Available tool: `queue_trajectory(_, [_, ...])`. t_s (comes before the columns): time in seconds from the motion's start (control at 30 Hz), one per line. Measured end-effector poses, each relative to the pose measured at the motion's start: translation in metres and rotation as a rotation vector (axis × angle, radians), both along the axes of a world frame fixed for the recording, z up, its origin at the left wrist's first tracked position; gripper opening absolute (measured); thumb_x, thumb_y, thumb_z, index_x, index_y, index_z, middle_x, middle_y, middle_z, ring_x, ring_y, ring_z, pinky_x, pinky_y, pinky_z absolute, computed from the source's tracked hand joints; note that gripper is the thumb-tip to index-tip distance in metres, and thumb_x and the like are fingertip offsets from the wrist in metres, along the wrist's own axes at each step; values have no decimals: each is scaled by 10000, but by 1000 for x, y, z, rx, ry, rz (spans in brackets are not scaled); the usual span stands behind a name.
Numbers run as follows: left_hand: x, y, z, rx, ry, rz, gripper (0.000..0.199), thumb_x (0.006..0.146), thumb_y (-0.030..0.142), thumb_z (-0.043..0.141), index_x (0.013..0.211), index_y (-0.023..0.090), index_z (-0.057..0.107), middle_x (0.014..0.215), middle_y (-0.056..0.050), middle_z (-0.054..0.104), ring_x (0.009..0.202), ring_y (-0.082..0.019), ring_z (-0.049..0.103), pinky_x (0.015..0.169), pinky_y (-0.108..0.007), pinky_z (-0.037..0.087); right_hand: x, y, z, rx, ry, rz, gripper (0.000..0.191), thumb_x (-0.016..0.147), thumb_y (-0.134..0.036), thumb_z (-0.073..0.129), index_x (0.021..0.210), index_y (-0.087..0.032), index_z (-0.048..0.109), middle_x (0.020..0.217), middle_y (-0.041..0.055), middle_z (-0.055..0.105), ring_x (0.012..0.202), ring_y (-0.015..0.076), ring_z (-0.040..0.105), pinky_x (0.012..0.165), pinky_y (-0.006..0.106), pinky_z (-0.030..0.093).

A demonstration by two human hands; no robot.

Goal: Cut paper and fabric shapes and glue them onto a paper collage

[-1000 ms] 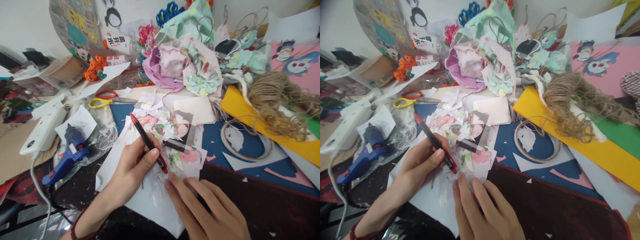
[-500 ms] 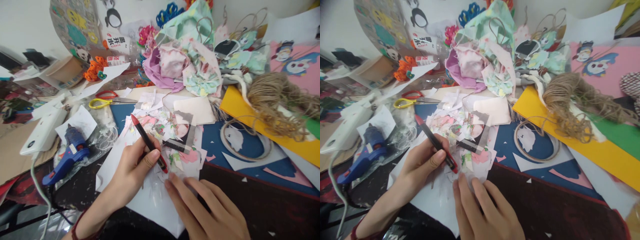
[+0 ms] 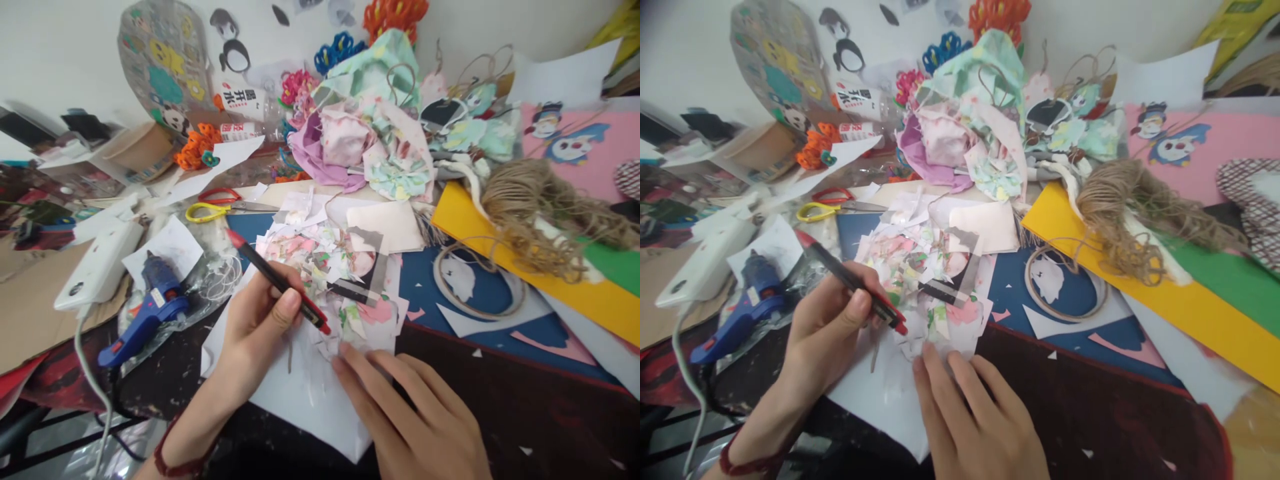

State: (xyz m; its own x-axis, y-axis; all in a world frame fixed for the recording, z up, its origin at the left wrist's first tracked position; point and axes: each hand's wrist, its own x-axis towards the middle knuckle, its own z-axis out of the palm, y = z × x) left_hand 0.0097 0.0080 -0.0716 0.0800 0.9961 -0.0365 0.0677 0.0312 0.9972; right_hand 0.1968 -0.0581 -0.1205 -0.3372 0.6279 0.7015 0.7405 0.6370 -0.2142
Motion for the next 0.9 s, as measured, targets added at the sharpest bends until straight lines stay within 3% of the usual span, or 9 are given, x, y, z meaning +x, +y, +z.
queue_trajectory(0.17, [-1,-2,10,123,-84,114,190,907,376,664,891,196,604,694,21,524,585,-92,466,541,-240,370,4,-3,11,-96,-45,41,473,841,42,421,1155,-140,725,1182,51,738,1014,197,673,868,347,532])
queue_trajectory(0.33, [-8,-17,22,137,92,139,297,959,425,573,784,185,576,603,32,493,525,-87,411,495,-249,306,4,-7,17,-82,87,72,432,845,38,444,1150,-97,719,1105,95,755,1013,226,678,841,372,572])
queue_trajectory(0.47, [-19,-27,28,124,233,42,278,969,426,555,834,184,584,588,38,514,552,-103,497,538,-246,355,4,-9,17,-111,202,70,429,847,60,474,1143,-132,719,1071,85,757,1034,213,668,874,369,576])
queue_trajectory(0.57, [-20,-22,24,176,242,-65,255,968,415,549,906,173,598,691,14,593,638,-125,561,623,-259,421,1,-9,15,-137,99,88,439,861,50,465,1186,-125,702,1161,96,731,1083,236,640,911,405,558])
queue_trajectory(0.7, [-9,-1,14,254,290,-201,234,988,361,495,897,161,575,733,11,582,665,-122,526,633,-261,393,-3,-8,15,-77,-39,76,452,867,57,417,1172,-107,707,1199,86,722,1082,255,624,898,413,534])
queue_trajectory(0.9, [0,19,3,257,298,-288,292,987,400,468,851,154,545,708,20,530,635,-116,444,598,-262,338,-2,-7,11,-82,-54,82,459,871,54,394,1156,-104,718,1210,72,721,1097,264,619,897,403,504])
